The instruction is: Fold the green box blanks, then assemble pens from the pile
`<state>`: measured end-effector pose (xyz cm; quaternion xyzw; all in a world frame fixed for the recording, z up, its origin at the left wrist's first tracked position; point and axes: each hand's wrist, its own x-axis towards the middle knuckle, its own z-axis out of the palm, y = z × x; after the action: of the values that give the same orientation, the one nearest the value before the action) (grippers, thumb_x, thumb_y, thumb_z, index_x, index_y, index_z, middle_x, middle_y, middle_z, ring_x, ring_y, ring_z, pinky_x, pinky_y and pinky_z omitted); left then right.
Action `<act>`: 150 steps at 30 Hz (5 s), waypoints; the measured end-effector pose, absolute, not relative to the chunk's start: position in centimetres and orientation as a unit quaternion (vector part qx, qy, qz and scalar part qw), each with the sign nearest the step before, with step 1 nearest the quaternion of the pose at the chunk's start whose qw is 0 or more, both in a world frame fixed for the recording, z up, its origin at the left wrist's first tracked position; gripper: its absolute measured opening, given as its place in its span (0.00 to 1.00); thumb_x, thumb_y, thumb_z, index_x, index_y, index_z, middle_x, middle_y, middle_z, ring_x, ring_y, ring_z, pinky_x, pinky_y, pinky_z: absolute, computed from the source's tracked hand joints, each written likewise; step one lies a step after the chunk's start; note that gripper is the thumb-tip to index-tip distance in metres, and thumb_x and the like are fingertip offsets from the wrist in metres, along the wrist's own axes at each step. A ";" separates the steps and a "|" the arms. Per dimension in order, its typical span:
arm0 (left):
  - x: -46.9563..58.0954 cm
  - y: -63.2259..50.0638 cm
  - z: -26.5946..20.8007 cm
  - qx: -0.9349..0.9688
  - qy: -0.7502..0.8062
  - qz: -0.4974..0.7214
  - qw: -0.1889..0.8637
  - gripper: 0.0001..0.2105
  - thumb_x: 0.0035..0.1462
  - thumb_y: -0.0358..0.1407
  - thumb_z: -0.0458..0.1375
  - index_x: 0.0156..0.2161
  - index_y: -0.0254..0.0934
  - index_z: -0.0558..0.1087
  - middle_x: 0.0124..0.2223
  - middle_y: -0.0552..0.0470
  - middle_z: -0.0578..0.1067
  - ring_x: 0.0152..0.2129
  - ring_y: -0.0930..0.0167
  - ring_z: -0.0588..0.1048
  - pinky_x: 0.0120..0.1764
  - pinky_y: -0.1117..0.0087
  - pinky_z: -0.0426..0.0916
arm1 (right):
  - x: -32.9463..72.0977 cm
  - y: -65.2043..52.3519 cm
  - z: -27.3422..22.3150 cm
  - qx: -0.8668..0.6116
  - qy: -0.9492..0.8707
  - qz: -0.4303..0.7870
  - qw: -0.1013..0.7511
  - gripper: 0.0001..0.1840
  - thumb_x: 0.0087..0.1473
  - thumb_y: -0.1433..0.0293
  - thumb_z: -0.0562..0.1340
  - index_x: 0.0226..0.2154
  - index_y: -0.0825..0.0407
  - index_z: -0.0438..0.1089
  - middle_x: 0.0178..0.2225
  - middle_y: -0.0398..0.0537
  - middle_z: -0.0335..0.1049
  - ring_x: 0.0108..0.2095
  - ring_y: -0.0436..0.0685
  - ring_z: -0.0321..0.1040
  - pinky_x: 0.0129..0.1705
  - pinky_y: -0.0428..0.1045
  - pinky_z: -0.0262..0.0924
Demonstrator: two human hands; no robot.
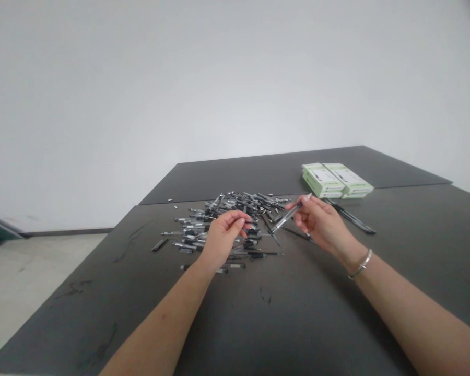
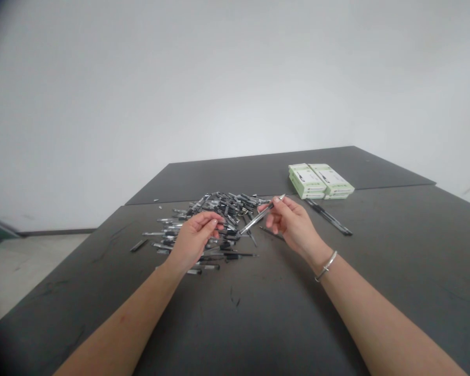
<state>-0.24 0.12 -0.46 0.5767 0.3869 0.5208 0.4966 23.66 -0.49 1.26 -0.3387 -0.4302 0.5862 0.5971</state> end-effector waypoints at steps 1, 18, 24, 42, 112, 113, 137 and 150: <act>-0.3 0.1 -0.5 0.585 0.381 0.515 0.498 0.06 0.55 0.34 0.59 0.37 0.35 0.75 0.36 0.48 0.77 0.31 0.72 0.75 0.29 0.75 0.68 | 23.5 -0.7 1.3 -0.341 -0.444 0.602 0.569 0.14 0.52 0.58 0.64 0.32 0.51 0.65 0.32 0.47 0.74 0.19 0.46 0.63 0.17 0.42 0.52; 0.0 -0.3 -0.2 0.628 0.342 0.475 0.513 0.07 0.58 0.34 0.57 0.39 0.35 0.74 0.37 0.48 0.75 0.27 0.75 0.70 0.28 0.74 0.65 | 21.2 -2.7 1.5 -0.362 -0.669 0.567 0.316 0.18 0.59 0.57 0.57 0.28 0.54 0.65 0.17 0.37 0.60 0.17 0.45 0.49 0.20 0.43 0.44; 0.0 -0.4 -0.1 0.635 0.343 0.466 0.511 0.07 0.58 0.35 0.56 0.39 0.35 0.74 0.37 0.49 0.75 0.27 0.75 0.69 0.27 0.75 0.64 | 21.2 -2.7 1.7 -0.382 -0.665 0.568 0.300 0.18 0.58 0.56 0.58 0.30 0.55 0.68 0.16 0.36 0.59 0.16 0.44 0.48 0.19 0.43 0.43; 0.9 -1.8 1.4 0.676 0.362 0.429 0.477 0.07 0.58 0.33 0.55 0.39 0.34 0.73 0.37 0.49 0.76 0.26 0.75 0.71 0.28 0.75 0.65 | 21.4 -2.4 1.0 -0.374 -0.669 0.568 0.299 0.18 0.56 0.56 0.59 0.30 0.55 0.67 0.18 0.37 0.59 0.17 0.44 0.50 0.20 0.43 0.45; 0.7 -1.1 -0.2 0.645 0.436 0.440 0.447 0.10 0.51 0.28 0.51 0.38 0.37 0.71 0.21 0.60 0.65 0.12 0.80 0.58 0.18 0.78 0.52 | 33.0 2.4 -1.2 -0.822 -0.560 0.006 0.102 0.15 0.51 0.69 0.55 0.36 0.55 0.75 0.40 0.61 0.75 0.41 0.66 0.72 0.36 0.53 0.62; 0.7 -1.1 -0.2 0.647 0.434 0.442 0.444 0.10 0.51 0.28 0.51 0.38 0.37 0.72 0.24 0.58 0.67 0.13 0.81 0.59 0.18 0.78 0.53 | 33.1 2.4 -1.3 -0.821 -0.561 0.005 0.101 0.15 0.51 0.69 0.55 0.36 0.55 0.75 0.40 0.61 0.75 0.41 0.66 0.72 0.36 0.53 0.62; -0.4 0.6 -1.9 0.732 0.478 0.428 0.231 0.11 0.53 0.24 0.50 0.35 0.37 0.74 0.38 0.52 0.74 0.33 0.72 0.72 0.38 0.71 0.66 | 31.9 2.7 -1.9 -0.786 -0.613 -0.005 0.073 0.14 0.54 0.75 0.53 0.36 0.57 0.74 0.35 0.62 0.75 0.40 0.64 0.72 0.39 0.52 0.61; -0.6 0.6 -2.5 0.832 0.449 0.306 0.107 0.11 0.54 0.23 0.53 0.37 0.37 0.75 0.41 0.50 0.77 0.41 0.67 0.72 0.48 0.63 0.66 | 27.7 2.4 -1.2 -0.696 -0.709 0.036 0.108 0.13 0.55 0.71 0.54 0.35 0.56 0.74 0.35 0.55 0.77 0.38 0.59 0.72 0.40 0.47 0.58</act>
<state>-0.61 0.63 -2.50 0.8325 0.4492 0.3060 0.1072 27.66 2.36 -1.19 -0.6965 -0.7086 0.0357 0.1076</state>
